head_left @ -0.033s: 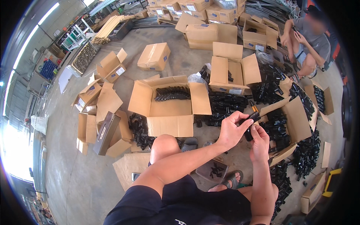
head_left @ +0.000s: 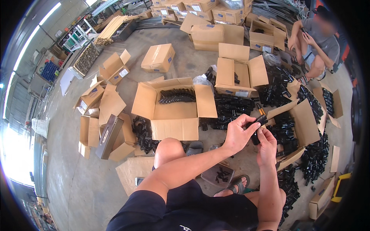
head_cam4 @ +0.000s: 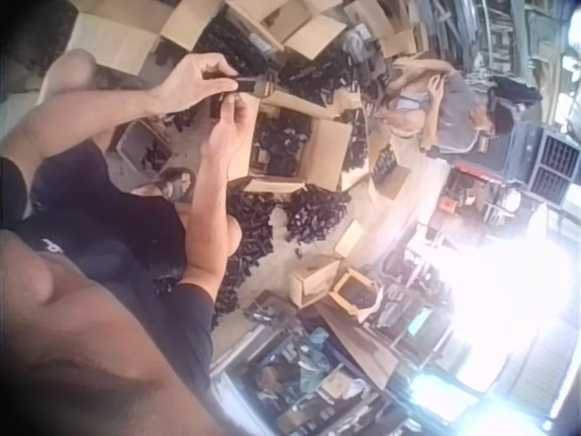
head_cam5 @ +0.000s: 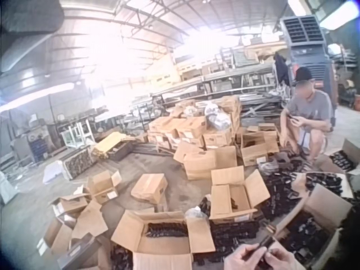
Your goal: The person assembles black metal components by hand while sitting on the floor, picking up a larger part and attaching a smaller orange piece to it before placing the assembled item into a cardboard box.
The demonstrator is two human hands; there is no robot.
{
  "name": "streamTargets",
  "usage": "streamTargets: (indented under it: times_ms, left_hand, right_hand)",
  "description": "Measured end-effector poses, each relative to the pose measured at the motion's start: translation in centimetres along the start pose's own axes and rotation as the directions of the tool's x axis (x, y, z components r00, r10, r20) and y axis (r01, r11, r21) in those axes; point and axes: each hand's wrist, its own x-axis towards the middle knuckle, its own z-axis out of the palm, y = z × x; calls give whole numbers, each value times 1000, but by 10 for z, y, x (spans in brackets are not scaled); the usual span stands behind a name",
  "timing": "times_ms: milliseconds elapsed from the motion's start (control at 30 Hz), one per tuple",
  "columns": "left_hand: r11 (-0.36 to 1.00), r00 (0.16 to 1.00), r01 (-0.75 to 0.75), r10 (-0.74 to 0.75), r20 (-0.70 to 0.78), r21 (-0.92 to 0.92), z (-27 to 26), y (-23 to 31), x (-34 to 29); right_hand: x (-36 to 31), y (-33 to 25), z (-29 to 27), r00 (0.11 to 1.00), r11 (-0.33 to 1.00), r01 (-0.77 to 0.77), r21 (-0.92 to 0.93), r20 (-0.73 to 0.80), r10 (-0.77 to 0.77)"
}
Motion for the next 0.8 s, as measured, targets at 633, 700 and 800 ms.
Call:
streamTargets:
  times_ms: [633, 700, 800]
  left_hand:
    - [999, 1000, 4, -4, 0, -45, 10, -2, -3]
    - [992, 998, 70, -69, 15, -100, 10, 2, -5]
    - [995, 999, 44, -43, 11, -86, 10, -3, -3]
  right_hand:
    - [-2, 5, -3, 1000, 996, 13, 87, -17, -12]
    - [-4, 1, 1, 999, 995, -18, 95, -47, 22]
    - [-4, 3, 3, 997, 993, 25, 117, -75, -17]
